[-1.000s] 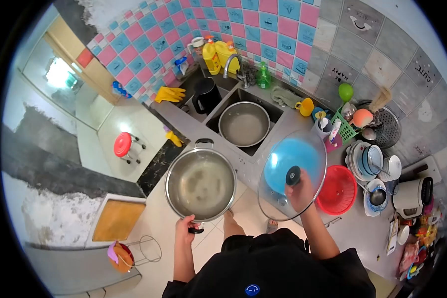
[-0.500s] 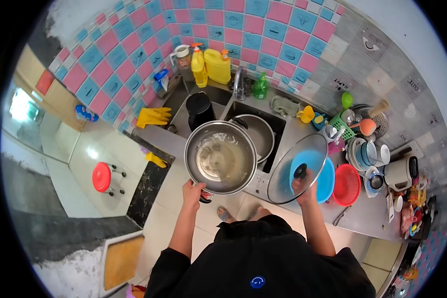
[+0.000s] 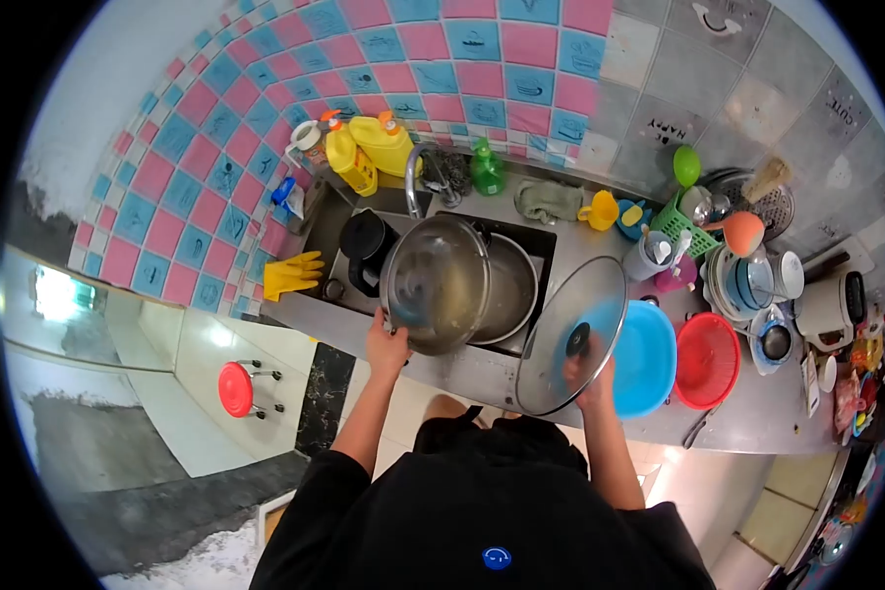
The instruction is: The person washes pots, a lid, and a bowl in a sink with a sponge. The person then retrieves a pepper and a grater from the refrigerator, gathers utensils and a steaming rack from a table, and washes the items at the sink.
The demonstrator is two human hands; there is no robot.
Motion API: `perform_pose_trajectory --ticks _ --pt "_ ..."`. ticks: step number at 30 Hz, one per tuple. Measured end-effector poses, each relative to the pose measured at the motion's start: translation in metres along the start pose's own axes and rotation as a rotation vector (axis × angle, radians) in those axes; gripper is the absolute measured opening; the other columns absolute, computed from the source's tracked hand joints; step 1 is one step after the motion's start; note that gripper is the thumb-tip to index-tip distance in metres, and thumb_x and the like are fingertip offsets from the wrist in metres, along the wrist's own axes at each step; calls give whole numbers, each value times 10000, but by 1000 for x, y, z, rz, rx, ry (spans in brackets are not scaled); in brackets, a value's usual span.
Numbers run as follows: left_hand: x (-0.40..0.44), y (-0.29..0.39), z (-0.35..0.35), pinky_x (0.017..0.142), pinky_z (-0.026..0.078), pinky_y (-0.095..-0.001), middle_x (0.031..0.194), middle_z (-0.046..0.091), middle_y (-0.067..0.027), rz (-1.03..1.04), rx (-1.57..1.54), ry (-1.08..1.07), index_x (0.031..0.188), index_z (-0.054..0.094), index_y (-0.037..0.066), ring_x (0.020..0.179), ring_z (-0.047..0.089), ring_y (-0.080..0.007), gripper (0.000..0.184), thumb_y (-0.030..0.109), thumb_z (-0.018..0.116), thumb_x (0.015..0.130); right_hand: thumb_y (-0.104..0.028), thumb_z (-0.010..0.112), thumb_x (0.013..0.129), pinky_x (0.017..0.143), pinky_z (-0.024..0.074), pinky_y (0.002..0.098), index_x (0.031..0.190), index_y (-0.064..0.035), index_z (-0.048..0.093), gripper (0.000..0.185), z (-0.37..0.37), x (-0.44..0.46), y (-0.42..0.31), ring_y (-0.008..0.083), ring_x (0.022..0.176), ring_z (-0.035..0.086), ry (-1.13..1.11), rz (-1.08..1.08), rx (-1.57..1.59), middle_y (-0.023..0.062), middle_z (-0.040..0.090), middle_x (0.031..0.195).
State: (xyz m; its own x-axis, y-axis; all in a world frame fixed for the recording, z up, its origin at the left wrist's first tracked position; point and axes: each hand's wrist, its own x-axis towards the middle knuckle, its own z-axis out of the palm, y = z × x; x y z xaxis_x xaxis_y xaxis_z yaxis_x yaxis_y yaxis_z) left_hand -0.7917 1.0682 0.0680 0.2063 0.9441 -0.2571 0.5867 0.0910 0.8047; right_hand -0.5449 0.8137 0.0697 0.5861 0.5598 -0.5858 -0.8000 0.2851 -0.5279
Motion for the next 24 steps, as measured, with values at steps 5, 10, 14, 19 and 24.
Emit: perform_pose_trajectory --ticks 5,10,14,19,24 --pt "21 11 11 646 489 -425 849 645 -197 308 272 93 1405 353 74 767 633 -353 717 115 604 735 -303 500 953 404 367 278 933 -118 513 187 15 11 -11 118 483 453 -3 -53 -59 7 498 686" --pt "31 22 -4 672 512 -427 1117 593 -244 598 419 -14 1430 312 109 888 621 -360 753 40 590 733 -290 482 954 387 353 259 936 -108 511 186 38 11 7 111 462 445 94 -134 -105 5 504 687" --pt "50 5 -23 686 526 -406 1176 555 -267 842 433 20 1423 330 111 870 624 -372 744 31 595 732 -253 490 935 357 321 249 941 -97 505 157 73 1 33 104 427 422 240 -256 -159 5 494 663" --pt "69 -17 -51 694 525 -393 1063 608 -258 600 167 -130 1410 354 100 827 631 -377 714 21 586 739 -157 544 888 336 275 235 941 -67 500 114 120 -12 63 88 397 398 296 -360 -269 20 470 603" --pt "94 -53 -64 513 507 -321 874 656 -174 274 -191 -289 1379 379 63 622 650 -261 593 46 555 813 -89 636 821 359 302 240 907 -39 539 139 146 -6 96 86 397 433 286 -531 -653 19 535 581"
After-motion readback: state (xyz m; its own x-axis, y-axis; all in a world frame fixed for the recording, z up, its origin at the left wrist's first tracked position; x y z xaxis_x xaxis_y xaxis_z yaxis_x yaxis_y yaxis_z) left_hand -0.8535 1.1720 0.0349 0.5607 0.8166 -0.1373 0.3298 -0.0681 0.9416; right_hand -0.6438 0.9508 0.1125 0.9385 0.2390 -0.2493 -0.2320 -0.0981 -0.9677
